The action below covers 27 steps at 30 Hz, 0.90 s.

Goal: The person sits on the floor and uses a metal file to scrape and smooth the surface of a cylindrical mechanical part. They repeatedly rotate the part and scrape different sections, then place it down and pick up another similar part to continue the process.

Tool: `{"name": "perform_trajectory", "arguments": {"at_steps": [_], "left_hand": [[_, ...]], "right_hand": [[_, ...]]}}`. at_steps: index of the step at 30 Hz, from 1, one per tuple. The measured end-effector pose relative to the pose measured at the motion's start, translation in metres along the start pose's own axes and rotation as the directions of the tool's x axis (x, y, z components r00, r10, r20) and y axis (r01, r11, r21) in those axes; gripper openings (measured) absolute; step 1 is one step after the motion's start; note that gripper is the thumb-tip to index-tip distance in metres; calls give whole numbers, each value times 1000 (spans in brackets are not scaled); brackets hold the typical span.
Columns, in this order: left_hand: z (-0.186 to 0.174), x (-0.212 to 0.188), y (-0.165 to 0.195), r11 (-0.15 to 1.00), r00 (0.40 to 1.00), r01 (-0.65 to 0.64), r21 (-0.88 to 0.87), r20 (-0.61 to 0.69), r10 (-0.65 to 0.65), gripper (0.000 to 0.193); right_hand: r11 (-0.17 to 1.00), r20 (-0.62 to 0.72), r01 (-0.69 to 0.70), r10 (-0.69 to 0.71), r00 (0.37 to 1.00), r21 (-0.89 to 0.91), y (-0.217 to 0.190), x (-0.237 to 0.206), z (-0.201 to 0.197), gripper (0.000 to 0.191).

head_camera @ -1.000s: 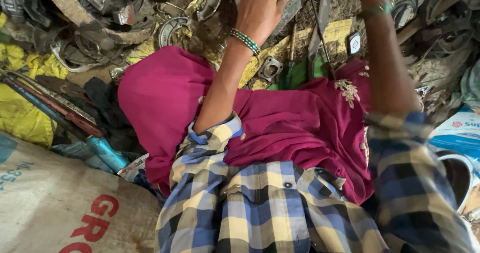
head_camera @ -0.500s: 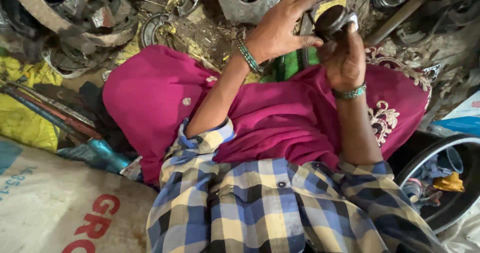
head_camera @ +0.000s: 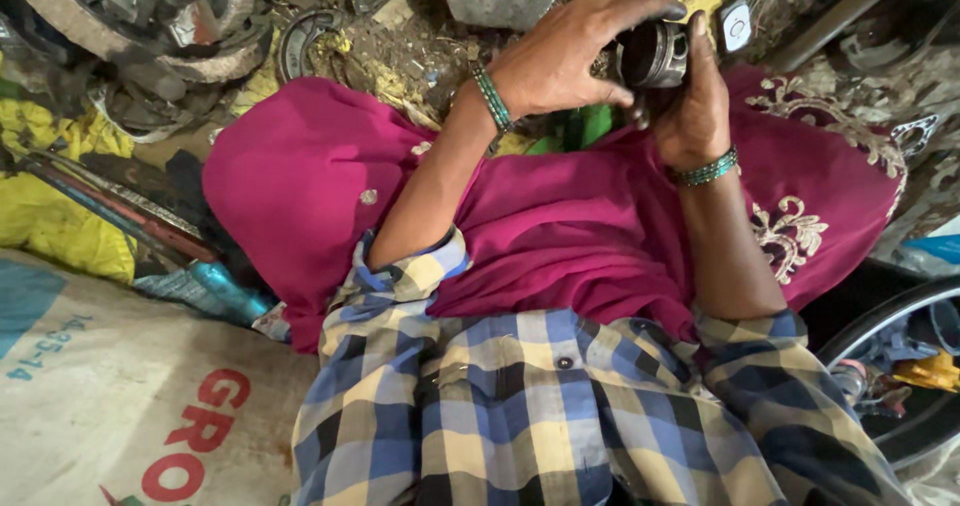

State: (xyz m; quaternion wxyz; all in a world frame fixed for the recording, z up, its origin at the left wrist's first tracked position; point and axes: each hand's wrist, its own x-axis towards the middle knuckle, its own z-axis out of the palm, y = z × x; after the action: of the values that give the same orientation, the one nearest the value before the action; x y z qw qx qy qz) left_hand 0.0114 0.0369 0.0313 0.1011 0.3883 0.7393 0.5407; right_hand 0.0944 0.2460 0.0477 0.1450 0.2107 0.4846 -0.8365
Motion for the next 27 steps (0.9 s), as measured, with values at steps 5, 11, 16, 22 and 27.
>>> {"name": "perform_trajectory", "arguments": {"at_steps": [5, 11, 16, 22, 27], "left_hand": [[-3, 0, 1, 1000, 999, -13, -2, -41, 13, 77], [-9, -1, -2, 998, 994, -32, -63, -108, 25, 68], [-8, -2, -4, 999, 993, -18, 36, -120, 22, 64], [-4, -4, -5, 992, 990, -3, 123, -137, 20, 61], [-5, -3, -5, 995, 992, 62, 80, -110, -53, 53]], "right_hand": [[994, 4, -78, 78, 997, -73, -8, -5, 10, 56], [990, 112, 36, -21, 994, -138, -15, -9, 8, 54], [987, 125, 84, -66, 990, -140, -11, -4, -1, 44], [988, 85, 51, -39, 996, -146, -7, 1, -3, 43], [982, 44, 66, -60, 997, -176, -6, 4, -2, 37]]}}
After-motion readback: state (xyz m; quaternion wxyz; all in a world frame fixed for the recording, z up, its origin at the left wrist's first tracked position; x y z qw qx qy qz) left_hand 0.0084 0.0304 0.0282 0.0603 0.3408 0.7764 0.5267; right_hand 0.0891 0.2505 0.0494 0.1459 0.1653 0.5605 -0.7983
